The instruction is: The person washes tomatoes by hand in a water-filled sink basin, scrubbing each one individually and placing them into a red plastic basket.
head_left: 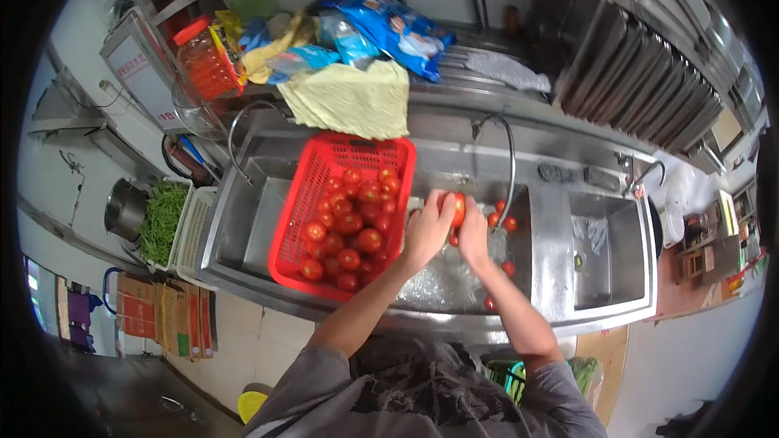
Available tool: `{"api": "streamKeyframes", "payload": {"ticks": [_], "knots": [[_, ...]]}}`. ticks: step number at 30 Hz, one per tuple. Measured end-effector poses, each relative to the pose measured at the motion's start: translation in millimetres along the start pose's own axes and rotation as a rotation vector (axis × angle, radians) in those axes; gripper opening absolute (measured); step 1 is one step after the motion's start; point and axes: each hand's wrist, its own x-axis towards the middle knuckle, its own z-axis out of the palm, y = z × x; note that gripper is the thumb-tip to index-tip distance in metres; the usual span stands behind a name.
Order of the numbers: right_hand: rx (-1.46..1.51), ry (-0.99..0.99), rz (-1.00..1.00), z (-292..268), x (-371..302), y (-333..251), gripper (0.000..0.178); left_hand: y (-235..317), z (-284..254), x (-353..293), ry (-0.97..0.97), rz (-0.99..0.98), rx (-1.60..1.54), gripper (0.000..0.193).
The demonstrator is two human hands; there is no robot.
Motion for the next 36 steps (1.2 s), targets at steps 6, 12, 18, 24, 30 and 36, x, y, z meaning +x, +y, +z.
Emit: {"api": "streamKeyframes", "payload": {"ticks": [6, 12, 18, 24, 30, 36], "knots": [[0.136, 0.158, -0.104, 87, -26, -12, 0.037, -48, -59, -12, -0.061, 0.074, -0.217, 0.032], [0.214, 0.233, -0.180, 147, -42, -42, 0.045, -107, -98, -15, 0.032, 0.326, -0.459, 0.036], [-0.014, -0.157, 0.189, 217, -7, 23, 0.053, -210, -102, 19, -0.180, -0.318, -0.284, 0.053], [0.340, -0.306, 0.395, 260, 21, 65, 0.052, -281, -107, 57, -0.059, -0.069, -0.207, 0.047], [0.457, -0.307, 0.456, 280, 55, 63, 0.038, -325, -123, 103, -0.133, -0.121, -0.307, 0.036], [-0.212, -0.130, 0.201, 313, 65, 89, 0.037, -353, -109, 119, -0.147, -0.073, -0.061, 0.027]]}}
